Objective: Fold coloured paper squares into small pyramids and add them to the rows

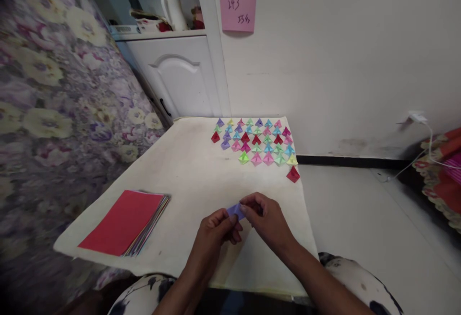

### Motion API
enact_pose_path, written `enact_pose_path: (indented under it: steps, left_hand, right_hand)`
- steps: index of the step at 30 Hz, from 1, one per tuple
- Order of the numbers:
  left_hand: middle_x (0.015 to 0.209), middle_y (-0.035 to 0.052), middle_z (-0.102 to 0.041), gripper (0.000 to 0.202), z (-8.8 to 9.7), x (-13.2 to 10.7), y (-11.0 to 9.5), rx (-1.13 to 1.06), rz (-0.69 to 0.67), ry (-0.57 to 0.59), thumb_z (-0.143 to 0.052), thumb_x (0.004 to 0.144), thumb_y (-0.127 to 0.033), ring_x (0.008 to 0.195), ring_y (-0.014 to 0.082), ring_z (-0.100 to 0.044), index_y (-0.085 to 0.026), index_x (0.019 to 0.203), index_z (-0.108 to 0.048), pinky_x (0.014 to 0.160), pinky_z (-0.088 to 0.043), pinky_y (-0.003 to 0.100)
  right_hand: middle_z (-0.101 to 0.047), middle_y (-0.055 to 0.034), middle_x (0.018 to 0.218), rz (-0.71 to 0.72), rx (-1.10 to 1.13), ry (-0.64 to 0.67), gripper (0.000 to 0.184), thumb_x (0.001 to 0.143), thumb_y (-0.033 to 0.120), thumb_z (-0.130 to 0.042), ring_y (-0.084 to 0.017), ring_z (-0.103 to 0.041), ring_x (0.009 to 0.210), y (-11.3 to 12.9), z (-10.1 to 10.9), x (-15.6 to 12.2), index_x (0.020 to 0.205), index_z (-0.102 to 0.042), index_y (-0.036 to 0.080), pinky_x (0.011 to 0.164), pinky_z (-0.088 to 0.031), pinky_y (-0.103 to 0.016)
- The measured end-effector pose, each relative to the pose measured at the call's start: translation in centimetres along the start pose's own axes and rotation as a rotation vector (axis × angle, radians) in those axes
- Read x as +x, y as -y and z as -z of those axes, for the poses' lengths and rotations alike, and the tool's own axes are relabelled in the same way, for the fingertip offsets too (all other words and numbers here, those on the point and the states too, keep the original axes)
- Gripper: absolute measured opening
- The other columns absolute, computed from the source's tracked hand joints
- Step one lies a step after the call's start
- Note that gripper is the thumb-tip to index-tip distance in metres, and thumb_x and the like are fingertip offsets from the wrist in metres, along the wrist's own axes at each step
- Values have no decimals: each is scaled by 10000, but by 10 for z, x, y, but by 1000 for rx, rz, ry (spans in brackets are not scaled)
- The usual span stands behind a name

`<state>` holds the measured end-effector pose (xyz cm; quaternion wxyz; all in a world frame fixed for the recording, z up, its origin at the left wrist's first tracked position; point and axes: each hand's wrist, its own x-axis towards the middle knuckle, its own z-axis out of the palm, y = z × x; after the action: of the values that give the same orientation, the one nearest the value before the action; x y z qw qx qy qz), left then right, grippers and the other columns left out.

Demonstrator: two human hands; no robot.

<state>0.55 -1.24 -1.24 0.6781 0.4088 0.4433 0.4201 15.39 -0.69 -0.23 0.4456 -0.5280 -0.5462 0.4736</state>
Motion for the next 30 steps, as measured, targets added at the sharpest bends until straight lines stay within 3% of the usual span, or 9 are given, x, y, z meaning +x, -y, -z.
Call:
enact_pose_path:
  steps: [13,17,20,30]
  left_hand:
    - [601,23,-621,198,-1,0,-1,53,-1,31,-591,764,-296,469,105,-554,-119,677,-576,471,-412,211]
    - [584,19,-613,216,-1,0,-1,65,-30,2,-586,771,-309,456,98,-542,-122,663,-574,471,-406,210]
    - [599,20,-620,208,-1,-1,0,58,-50,1,-583,774,-307,462,97,-542,-125,674,-576,472,-402,208]
    - [549,19,-607,217,-1,0,2,95,-37,-12,-597,754,-312,438,103,-530,-125,646,-572,456,-398,213]
  right_hand:
    - [-579,12,651,-7,2,18,124,761,274,-586,-110,-515,580,0,-1,-1,822,-599,167,523,-416,-218]
    - [-539,29,683,45,-35,-61,200,725,239,-621,-102,-485,576,2,-3,-4,918,-592,197,531,-402,-218]
    - [-503,37,676,83,-63,-97,162,705,211,-635,-94,-445,558,4,-3,-5,864,-602,202,518,-375,-213]
    - [-545,29,625,-16,39,-16,116,688,203,-639,-107,-467,561,-4,-1,-1,798,-612,181,528,-380,-226]
